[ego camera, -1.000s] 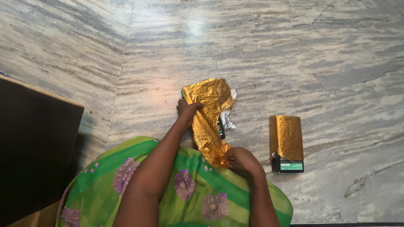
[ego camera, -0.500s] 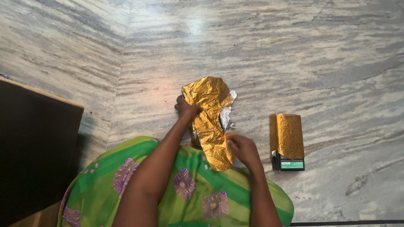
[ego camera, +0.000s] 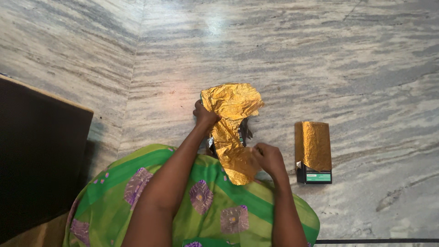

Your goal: The person sits on the floor and wraps a small rectangular box with gold foil. They smooth the foil over the box, fold the edges, and adjust the covering to fit the box shape. A second wrapped box is visible nearby.

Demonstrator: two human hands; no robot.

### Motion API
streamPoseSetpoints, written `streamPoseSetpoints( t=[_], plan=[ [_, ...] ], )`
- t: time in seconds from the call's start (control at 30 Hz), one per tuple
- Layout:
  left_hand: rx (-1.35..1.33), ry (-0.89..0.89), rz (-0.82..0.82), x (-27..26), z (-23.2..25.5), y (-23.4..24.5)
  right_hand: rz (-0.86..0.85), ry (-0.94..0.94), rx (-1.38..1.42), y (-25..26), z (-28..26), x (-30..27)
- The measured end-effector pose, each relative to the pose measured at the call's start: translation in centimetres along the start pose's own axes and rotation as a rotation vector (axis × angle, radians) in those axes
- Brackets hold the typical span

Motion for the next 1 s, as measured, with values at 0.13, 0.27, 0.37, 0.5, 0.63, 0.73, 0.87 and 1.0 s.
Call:
streamPoseSetpoints(
  t=[0.13,0.27,0.37,0.5,0.63,0.73,0.87,1.0],
  plan=[
    [0.116,-0.001,0.005,-0.3,0.3,0.3,0.194,0.048,0.21,1.4,-2.8,0.0],
    [0.35,-0.012,0.014,-1.2,0.3,0.9,0.087,0.119,0.118,-0.9,-5.1,0.5],
    [0.374,-0.092,0.014,-1.9,1.1,0.9,0.077,0.401,-0.001,-1.6,-8.8,-0.2],
    [0.403,-0.15,0.005,-3.0,1.1,1.0,-0.061,0.304,-0.088,-3.0,-8.4,-0.4],
    [0.399,-0.177,-0.007,-5.3,0.1,1.3,-0.052,0.287,-0.134,-3.2,-8.9,-0.7],
    [0.496,-0.17,-0.058,-7.2,-0.7,0.6,-0.017,0.301,-0.127,-3.1,-9.1,-1.2],
    [0.779,-0.517,0.002,-10.7,1.0,-0.2,0.044,0.341,-0.132,-3.1,-9.1,-1.6],
    [0.975,-0.822,0.033,-13.8,2.5,-1.3,0.07,0.349,-0.152,-3.3,-8.9,-1.7]
  ],
)
Point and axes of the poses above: each hand's wrist, its own x-axis towards the middle knuckle, its own y-axis out of the back of the hand, z = x × y, the point moved 10 cm from there along x, towards the middle knuckle, and after that the axes turned 1 degree about z, right-handed, at the moved point
